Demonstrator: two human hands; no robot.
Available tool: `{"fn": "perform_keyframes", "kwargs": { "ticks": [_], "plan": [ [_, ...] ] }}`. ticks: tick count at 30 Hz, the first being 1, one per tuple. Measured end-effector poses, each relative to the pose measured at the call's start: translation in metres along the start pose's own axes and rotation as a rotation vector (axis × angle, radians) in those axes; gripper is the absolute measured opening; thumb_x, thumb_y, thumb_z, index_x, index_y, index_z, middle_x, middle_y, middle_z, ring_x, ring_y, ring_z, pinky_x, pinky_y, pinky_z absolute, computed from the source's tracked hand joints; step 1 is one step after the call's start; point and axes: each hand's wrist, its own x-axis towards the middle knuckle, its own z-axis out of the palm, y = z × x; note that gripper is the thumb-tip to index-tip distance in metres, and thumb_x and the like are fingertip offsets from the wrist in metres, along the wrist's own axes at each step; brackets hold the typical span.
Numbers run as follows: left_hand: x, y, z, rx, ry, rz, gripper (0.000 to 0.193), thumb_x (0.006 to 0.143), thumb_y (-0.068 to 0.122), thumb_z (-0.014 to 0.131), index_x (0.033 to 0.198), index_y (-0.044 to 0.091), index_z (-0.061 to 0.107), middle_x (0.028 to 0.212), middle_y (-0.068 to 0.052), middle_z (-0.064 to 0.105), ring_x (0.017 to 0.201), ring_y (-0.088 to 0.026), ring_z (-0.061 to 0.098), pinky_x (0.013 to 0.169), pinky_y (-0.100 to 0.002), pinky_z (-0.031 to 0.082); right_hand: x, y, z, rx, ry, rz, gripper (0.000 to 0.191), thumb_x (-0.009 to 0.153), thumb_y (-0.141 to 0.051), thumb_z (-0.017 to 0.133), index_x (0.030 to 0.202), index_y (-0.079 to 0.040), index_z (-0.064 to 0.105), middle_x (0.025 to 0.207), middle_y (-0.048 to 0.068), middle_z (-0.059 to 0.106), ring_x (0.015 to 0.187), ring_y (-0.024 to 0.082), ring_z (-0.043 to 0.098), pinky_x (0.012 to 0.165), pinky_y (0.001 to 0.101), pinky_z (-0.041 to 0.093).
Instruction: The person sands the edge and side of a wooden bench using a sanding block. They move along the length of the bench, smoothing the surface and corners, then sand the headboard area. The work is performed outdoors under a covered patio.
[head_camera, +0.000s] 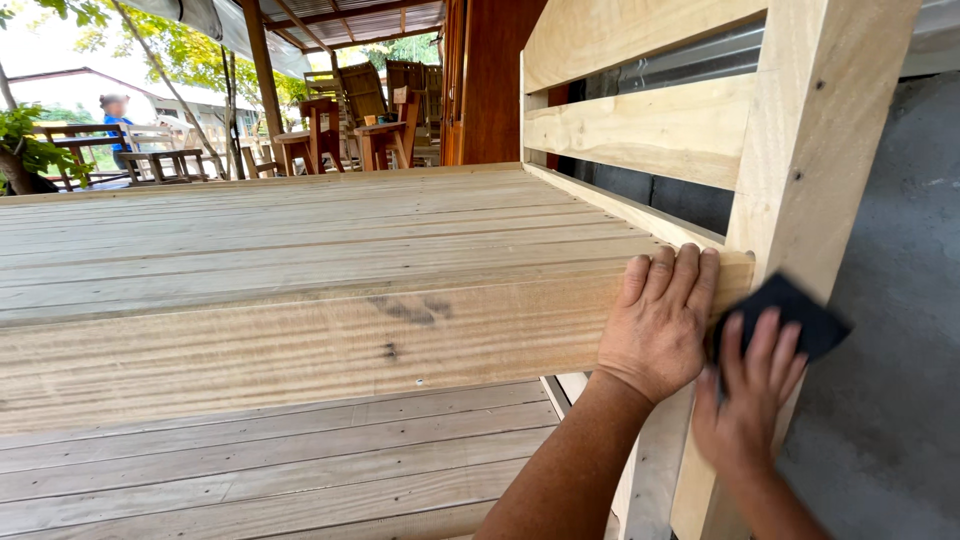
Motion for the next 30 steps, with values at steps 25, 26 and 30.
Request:
{"fn": "perform_keyframes", "kwargs": {
  "ticks": [25,26,30],
  "plan": [
    [-0.046,-0.129,-0.144,0.059,0.052,-0.265,0.027,0.099,0.024,0.055,0.111,0.004,0.07,0.096,-0.008,0.066,0.096,-0.027,0.056,0.106,-0.048,0.034,-0.014,-0.166,0.044,0.075,-0.088,-0.149,0.064,0.107,-0.043,0.036,0.162,-0.013,0.026,0.173,0.017,0.011,0.16,0.044,0.001,0.124,0.0634,-0.005],
    [-0.048,-0.132,-0.146,0.058,0.065,-0.257,0.028,0.099,0.024,0.055,0.112,0.004,0.07,0.096,-0.008,0.065,0.095,-0.027,0.056,0.105,-0.047,0.034,-0.018,-0.171,0.044,0.074,-0.094,-0.141,0.064,0.106,-0.042,0.036,0.162,-0.014,0.027,0.173,0.017,0.012,0.16,0.044,0.0,0.123,0.0633,-0.006],
    [-0.052,-0.138,-0.145,0.046,0.063,-0.256,0.03,0.096,0.024,0.055,0.112,0.004,0.07,0.095,-0.008,0.066,0.095,-0.028,0.056,0.104,-0.048,0.034,0.029,-0.175,0.055,0.055,-0.078,-0.107,0.063,0.105,-0.04,0.035,0.163,-0.015,0.027,0.173,0.017,0.012,0.159,0.044,0.0,0.123,0.0621,-0.005]
  ]
}}
